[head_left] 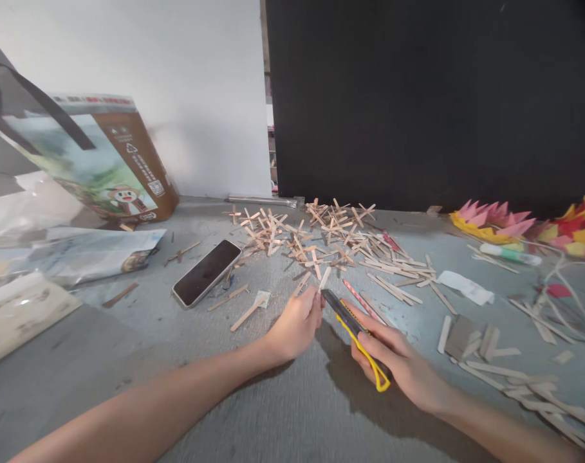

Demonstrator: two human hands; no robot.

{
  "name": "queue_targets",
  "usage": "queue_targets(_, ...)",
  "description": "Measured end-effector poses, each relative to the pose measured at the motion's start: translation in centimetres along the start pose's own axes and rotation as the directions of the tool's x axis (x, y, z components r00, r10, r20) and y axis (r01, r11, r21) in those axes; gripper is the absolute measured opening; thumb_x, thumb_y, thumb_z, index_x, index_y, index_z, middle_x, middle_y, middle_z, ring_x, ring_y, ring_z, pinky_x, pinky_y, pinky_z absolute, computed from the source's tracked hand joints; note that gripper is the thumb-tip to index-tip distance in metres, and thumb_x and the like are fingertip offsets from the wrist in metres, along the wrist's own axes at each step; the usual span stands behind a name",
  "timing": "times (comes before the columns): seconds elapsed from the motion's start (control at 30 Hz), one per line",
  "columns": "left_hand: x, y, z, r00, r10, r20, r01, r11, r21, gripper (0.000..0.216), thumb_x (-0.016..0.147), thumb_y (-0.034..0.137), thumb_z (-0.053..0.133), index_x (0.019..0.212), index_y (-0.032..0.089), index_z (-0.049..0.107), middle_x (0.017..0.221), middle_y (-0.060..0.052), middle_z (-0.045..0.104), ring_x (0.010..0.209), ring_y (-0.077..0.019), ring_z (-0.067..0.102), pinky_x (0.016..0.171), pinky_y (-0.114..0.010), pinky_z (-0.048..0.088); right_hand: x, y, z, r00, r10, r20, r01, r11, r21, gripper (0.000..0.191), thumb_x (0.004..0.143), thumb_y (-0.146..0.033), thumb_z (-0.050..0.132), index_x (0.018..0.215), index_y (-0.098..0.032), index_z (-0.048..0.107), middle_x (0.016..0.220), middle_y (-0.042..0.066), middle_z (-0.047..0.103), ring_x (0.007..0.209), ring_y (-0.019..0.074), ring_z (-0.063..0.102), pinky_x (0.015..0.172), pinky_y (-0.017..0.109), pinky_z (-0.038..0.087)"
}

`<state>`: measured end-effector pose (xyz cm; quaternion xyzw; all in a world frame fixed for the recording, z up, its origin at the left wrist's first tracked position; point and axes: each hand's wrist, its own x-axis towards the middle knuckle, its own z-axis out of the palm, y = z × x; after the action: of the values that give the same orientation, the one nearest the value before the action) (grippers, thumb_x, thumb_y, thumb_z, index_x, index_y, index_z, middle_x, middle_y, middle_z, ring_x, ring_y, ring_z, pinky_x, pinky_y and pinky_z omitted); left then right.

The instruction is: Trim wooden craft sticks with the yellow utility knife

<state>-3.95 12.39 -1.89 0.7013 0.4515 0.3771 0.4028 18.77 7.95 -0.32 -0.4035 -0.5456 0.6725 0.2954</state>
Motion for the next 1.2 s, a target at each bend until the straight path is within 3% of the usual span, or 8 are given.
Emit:
queue_targets(0.4, 0.1, 0.6, -0.3, 0.997, -0.058, 0.045, 0.062, 0.994, -0.087, 0.036, 0.109, 0.037, 0.030, 0.076, 0.024, 0.038, 0.056, 0.007, 0.042, 0.051, -0.0111, 0.039, 0.058, -0.027, 0.034, 0.2, 0.8, -0.3, 0.995, -0.081, -0.051, 0.069, 0.975, -0.213, 0.070, 0.105, -0.053, 0.055, 0.166, -0.026, 0.033, 0.075, -0.003, 0.050, 0.065, 0.0124, 0.044, 0.058, 0.024, 0.038)
queue_targets(0.47, 0.1, 0.6, -0.3, 0.997, -0.062, 0.051, 0.067, 0.993, -0.093, 0.035, 0.108, 0.038, 0.030, 0.077, 0.024, 0.038, 0.056, 0.007, 0.043, 0.051, -0.0109, 0.039, 0.057, -0.027, 0.034, 0.1, 0.9, -0.4, 0.991, -0.115, -0.067, 0.093, 0.960, -0.265, 0.068, 0.104, -0.052, 0.056, 0.165, -0.029, 0.036, 0.082, 0.000, 0.059, 0.074, 0.0154, 0.055, 0.069, 0.028, 0.049)
queue_targets(0.53, 0.0, 0.6, -0.2, 0.996, -0.066, 0.056, 0.071, 0.993, -0.094, 0.036, 0.108, 0.039, 0.030, 0.077, 0.024, 0.039, 0.057, 0.007, 0.044, 0.052, -0.0110, 0.040, 0.057, -0.027, 0.034, -0.1, 0.9, -0.4, 0.982, -0.170, -0.077, 0.137, 0.936, -0.326, 0.066, 0.103, -0.051, 0.058, 0.164, -0.032, 0.039, 0.101, 0.005, 0.069, 0.099, 0.0222, 0.064, 0.095, 0.039, 0.054)
queue_targets(0.6, 0.0, 0.6, -0.2, 0.996, -0.065, 0.058, 0.071, 0.993, -0.090, 0.036, 0.109, 0.040, 0.030, 0.077, 0.024, 0.038, 0.058, 0.007, 0.044, 0.052, -0.0112, 0.041, 0.057, -0.027, 0.034, -0.2, 0.8, -0.4, 0.972, -0.224, -0.073, 0.183, 0.913, -0.363, 0.064, 0.102, -0.049, 0.061, 0.162, -0.035, 0.041, 0.127, 0.007, 0.070, 0.127, 0.0283, 0.059, 0.117, 0.050, 0.042)
queue_targets(0.67, 0.0, 0.6, -0.2, 0.996, -0.061, 0.061, 0.065, 0.995, -0.078, 0.037, 0.109, 0.040, 0.029, 0.077, 0.024, 0.037, 0.057, 0.006, 0.044, 0.052, -0.0113, 0.041, 0.057, -0.027, 0.034, -0.2, 0.7, -0.4, 0.966, -0.251, -0.066, 0.210, 0.906, -0.368, 0.064, 0.102, -0.048, 0.062, 0.161, -0.038, 0.041, 0.145, 0.005, 0.064, 0.142, 0.0300, 0.051, 0.125, 0.054, 0.032)
queue_targets(0.9, 0.1, 0.4, -0.3, 0.997, -0.049, 0.066, 0.053, 0.996, -0.065, 0.037, 0.109, 0.040, 0.030, 0.077, 0.024, 0.037, 0.058, 0.006, 0.045, 0.052, -0.0115, 0.041, 0.057, -0.027, 0.034, 0.1, 0.7, -0.3, 0.960, -0.274, -0.059, 0.232, 0.895, -0.381, 0.064, 0.102, -0.044, 0.062, 0.161, -0.035, 0.042, 0.155, 0.004, 0.058, 0.146, 0.0325, 0.049, 0.126, 0.056, 0.032)
queue_targets(1.1, 0.1, 0.1, -0.2, 0.996, -0.060, 0.060, 0.065, 0.994, -0.088, 0.034, 0.107, 0.035, 0.032, 0.075, 0.024, 0.038, 0.057, 0.006, 0.044, 0.053, -0.0120, 0.042, 0.056, -0.027, 0.034, -0.1, 0.5, -0.3, 0.963, -0.270, -0.007, 0.237, 0.858, -0.455, 0.061, 0.102, -0.044, 0.062, 0.160, -0.032, 0.046, 0.159, 0.007, 0.054, 0.152, 0.0294, 0.043, 0.128, 0.049, 0.028)
queue_targets(1.2, 0.1, 0.1, -0.2, 0.997, -0.056, 0.058, 0.062, 0.994, -0.093, 0.033, 0.107, 0.036, 0.033, 0.076, 0.024, 0.038, 0.058, 0.006, 0.044, 0.054, -0.0121, 0.042, 0.057, -0.027, 0.035, 0.0, 0.4, -0.4, 0.966, -0.260, -0.017, 0.228, 0.875, -0.427, 0.062, 0.101, -0.046, 0.063, 0.159, -0.033, 0.047, 0.153, 0.007, 0.060, 0.146, 0.0295, 0.050, 0.124, 0.047, 0.035)
